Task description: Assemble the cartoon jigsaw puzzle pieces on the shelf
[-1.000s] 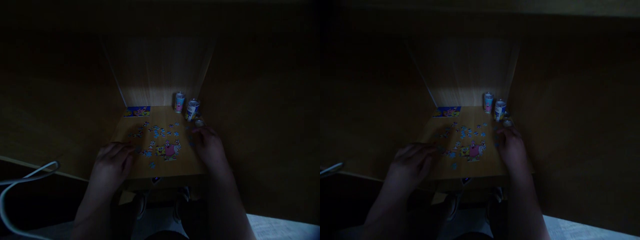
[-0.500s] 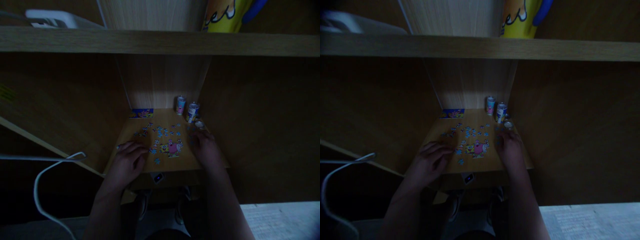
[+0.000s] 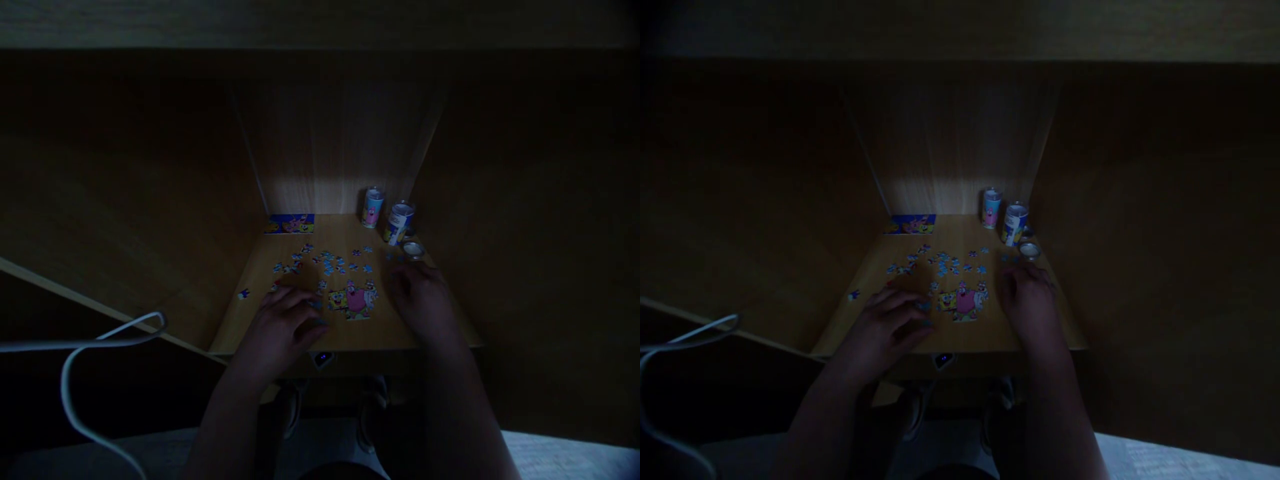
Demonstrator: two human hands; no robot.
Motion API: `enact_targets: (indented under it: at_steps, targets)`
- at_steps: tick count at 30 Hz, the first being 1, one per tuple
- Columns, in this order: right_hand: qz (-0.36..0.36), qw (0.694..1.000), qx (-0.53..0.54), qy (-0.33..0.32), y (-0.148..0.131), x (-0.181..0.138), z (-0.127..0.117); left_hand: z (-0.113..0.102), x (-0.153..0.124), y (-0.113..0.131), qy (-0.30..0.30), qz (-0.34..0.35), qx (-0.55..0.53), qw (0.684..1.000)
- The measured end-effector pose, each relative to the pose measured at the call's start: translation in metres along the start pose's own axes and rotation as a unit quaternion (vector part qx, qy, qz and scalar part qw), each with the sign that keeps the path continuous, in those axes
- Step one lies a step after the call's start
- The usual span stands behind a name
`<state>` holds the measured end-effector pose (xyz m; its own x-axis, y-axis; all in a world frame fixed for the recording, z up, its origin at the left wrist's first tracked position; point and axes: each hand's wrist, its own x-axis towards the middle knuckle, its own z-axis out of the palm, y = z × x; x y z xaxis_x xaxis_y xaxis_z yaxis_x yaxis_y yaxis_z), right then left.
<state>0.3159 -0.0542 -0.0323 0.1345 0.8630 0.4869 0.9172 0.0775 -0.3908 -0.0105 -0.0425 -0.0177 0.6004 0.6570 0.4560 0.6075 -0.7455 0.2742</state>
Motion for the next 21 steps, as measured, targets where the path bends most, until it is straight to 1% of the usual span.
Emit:
enact_targets:
  at_steps: [3,7,12,18,21]
  targets:
    - [-0.002,1.000,0.003,-0.011,-0.0003,0.0020,-0.0009,-0.0004,0.0016,-0.0023,-0.017,-0.011,-0.021,1.000]
    - [-0.003,0.999,0.035,-0.021,0.0025,0.0032,0.0001,-0.0004,0.0033,-0.0046,-0.033,-0.023,-0.046,0.998]
    - [-0.009,0.999,0.046,-0.028,0.0048,0.0028,0.0029,-0.0017,0.0031,-0.0052,-0.057,-0.039,-0.036,0.997]
    - [-0.009,0.998,0.052,-0.045,0.0006,0.0035,0.0005,-0.0035,0.0035,-0.0046,-0.067,-0.049,-0.037,0.996]
    - [-0.013,0.997,0.064,-0.053,-0.0015,0.0040,-0.0013,-0.0032,0.0041,-0.0035,-0.060,-0.051,-0.037,0.996]
